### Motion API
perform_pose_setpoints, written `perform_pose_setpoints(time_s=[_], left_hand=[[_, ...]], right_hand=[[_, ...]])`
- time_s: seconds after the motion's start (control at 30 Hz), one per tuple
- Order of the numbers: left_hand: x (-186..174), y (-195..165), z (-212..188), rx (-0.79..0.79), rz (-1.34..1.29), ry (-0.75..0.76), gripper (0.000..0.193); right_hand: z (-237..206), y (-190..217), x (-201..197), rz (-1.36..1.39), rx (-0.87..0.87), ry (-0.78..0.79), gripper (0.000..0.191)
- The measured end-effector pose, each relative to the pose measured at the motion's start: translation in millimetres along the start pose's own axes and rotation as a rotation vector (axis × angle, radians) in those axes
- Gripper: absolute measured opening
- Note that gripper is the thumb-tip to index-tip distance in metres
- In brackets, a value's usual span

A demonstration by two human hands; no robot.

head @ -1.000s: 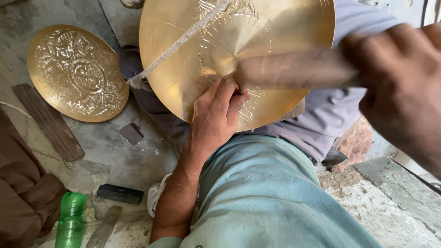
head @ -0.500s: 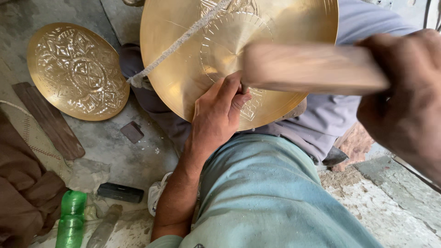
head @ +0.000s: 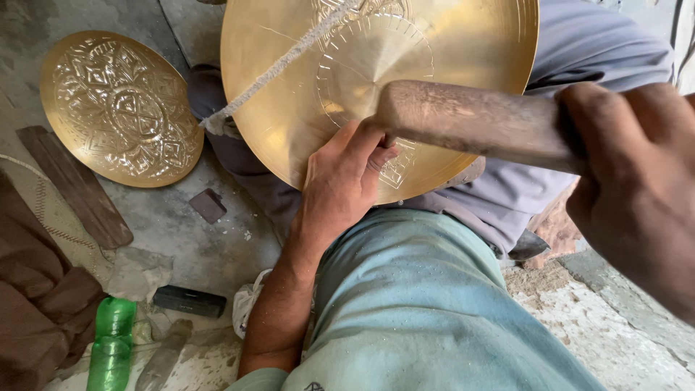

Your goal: The person uses a hammer and a chisel to engrave a decorative pattern onto a brass plate. The plate is held steady on the lap while the person repeatedly strikes the chisel to create fine lines and shapes.

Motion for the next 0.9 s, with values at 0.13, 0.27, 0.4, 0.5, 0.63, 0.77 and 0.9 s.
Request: perform_pose_setpoints(time_s=[0.13, 0.27, 0.4, 0.5, 0.63, 0.77, 0.9], left_hand=[[-2, -2, 0, 0.009, 0.002, -0.014, 0.028], [-1, -3, 0, 0.007, 0.017, 0.01, 0.027], [0, -3, 2, -0.022, 0.026, 0.021, 0.03], [-9, -13, 2, 0.049, 0.042, -0.041, 0.028], [-60, -22, -33, 0.16, -0.082, -0.32, 0.023], [-103, 19, -81, -0.106, -0.306, -0.554, 0.028], [-115, 36, -106, -0.23, -0.327, -0.641, 0.035]], right_hand=[[-3, -3, 17, -0.228, 0.039, 0.18, 0.046], [-5, 4, 0, -0.064, 0.011, 0.043, 0.053], [-12, 5, 0, -0.168, 0.01, 0.001, 0.055], [-21, -7, 9, -0.181, 0.024, -0.015, 0.054], [-44, -67, 34, 0.358, 0.274, -0.243, 0.042], [-83, -145, 111, 0.896, 0.614, -0.411, 0.051], [-111, -176, 180, 0.955, 0.748, -0.511, 0.041]])
Point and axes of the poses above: each hand's wrist, its own z-axis towards the middle knuckle, its own x-axis out of the palm, y = z × x, the point moved 10 cm from there along z, towards the middle knuckle, and after that the axes turned 6 degrees about z, right-handed, at the moved point
